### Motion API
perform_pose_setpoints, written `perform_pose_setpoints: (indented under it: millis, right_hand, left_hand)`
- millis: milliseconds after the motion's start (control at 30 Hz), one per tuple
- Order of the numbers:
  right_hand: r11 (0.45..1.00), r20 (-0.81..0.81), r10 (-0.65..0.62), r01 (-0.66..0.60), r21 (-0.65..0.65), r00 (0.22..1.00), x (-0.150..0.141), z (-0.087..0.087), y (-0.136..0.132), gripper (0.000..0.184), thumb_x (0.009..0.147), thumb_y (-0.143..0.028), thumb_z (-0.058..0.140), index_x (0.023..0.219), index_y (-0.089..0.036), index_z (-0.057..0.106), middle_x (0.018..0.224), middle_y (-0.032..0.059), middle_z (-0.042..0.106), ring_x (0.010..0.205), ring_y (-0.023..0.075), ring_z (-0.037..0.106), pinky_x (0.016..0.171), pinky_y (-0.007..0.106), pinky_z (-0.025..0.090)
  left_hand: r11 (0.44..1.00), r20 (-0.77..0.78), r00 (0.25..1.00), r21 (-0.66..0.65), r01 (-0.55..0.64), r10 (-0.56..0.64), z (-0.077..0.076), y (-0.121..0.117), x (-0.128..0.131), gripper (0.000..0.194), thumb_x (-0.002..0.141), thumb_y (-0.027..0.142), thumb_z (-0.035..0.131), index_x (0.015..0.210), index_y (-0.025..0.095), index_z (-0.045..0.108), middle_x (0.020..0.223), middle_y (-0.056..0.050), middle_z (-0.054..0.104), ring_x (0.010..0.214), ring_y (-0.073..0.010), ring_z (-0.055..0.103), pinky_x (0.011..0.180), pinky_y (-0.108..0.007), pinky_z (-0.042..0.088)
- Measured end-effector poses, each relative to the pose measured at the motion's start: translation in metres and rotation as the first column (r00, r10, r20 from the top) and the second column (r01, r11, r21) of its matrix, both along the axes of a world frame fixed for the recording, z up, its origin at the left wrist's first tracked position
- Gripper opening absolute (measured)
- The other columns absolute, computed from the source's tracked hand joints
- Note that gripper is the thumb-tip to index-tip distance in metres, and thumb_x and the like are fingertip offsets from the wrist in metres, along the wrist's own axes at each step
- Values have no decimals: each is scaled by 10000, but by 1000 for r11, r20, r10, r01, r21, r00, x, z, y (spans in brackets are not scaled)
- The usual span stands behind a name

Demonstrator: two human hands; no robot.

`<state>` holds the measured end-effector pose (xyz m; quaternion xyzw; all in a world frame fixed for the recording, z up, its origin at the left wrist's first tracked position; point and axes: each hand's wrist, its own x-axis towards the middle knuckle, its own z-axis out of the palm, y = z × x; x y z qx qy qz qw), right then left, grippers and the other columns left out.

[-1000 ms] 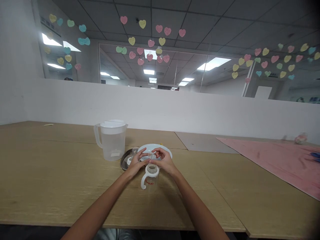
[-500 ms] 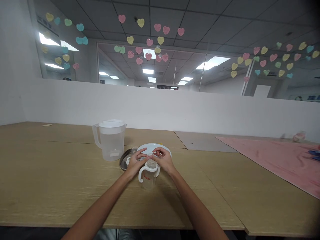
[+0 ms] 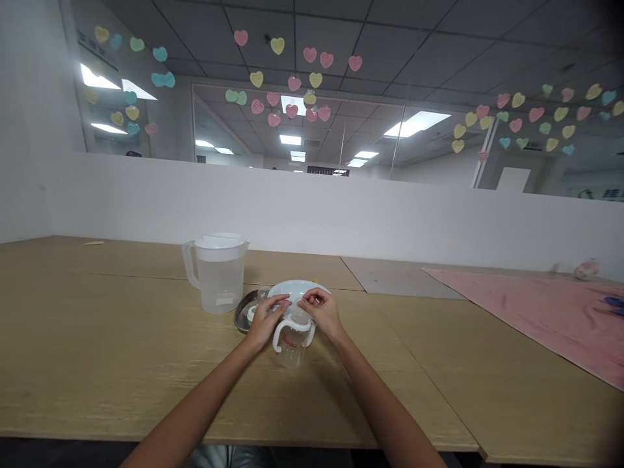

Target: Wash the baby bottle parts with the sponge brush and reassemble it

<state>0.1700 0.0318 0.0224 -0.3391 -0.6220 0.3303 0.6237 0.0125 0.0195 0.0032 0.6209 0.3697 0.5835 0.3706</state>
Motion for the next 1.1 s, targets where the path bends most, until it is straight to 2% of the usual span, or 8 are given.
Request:
perform_pose_setpoints:
  millis: [133,300,433,633,767,867,933,1100]
  right_hand:
    - [1000,-44,-14,13,-12,999,1,2,0,246,524,-315,743,654,-168,595,573,-45,441,563,96,406,547,235,348]
    - [1000,-58,-24,24,-13,998,1,6,-3,237,528,-323,738,633,-172,587,564,-42,447,562,99,409,544,237,352]
    - [997,-73,-80,78,-27,994,1,9,-5,221,528,-331,723,589,-175,580,536,-42,450,544,97,407,542,240,357]
    - [988,-222,-152,148,-33,963,3,10,-5,261,495,-334,749,598,-171,573,560,-37,473,564,96,430,560,238,384]
    - [988,-453,-146,109,-106,879,8,12,-1,333,427,-310,788,613,-172,550,591,-38,491,582,96,466,590,247,417]
    - [984,-573,-157,81,-156,804,13,13,3,401,370,-327,806,605,-185,514,556,-54,466,562,104,486,591,266,443]
    - [980,-574,-188,117,-160,797,16,13,5,414,365,-331,809,624,-185,520,554,-58,459,555,103,485,582,264,447]
    - [965,-366,-262,239,-107,893,17,12,4,375,437,-298,783,727,-160,589,707,5,564,660,123,525,638,262,454]
  left_hand:
    - [987,-100,994,159,-28,45,0,-8,-2,400,810,455,469,1080,190,597,959,-70,668,979,-227,559,931,-361,355]
    - [933,-262,963,359,37,63,5,-22,-4,445,789,471,460,1128,206,569,1009,-72,644,1025,-254,511,975,-392,291]
    - [937,-275,957,349,11,91,3,-20,-3,396,823,441,429,1106,206,578,1002,-75,640,995,-243,524,934,-386,331]
    - [912,-362,883,380,-153,299,-8,-6,-2,304,835,410,459,1035,238,610,1043,-51,634,1022,-234,515,934,-382,331]
    - [910,-430,844,389,-147,320,-11,-2,-3,292,830,402,472,1035,246,608,1064,-46,628,1046,-243,503,942,-400,315]
    - [914,-413,859,382,-137,301,-12,-2,-3,283,821,399,482,1020,249,617,1053,-50,630,1043,-250,501,942,-407,314]
    - [918,-405,867,375,-131,290,-12,-2,-3,282,819,399,482,1014,250,620,1044,-51,630,1042,-250,499,942,-405,318]
    - [918,-429,852,371,-138,302,-11,-3,-2,282,819,397,475,1011,250,619,1040,-45,631,1042,-250,499,947,-403,317]
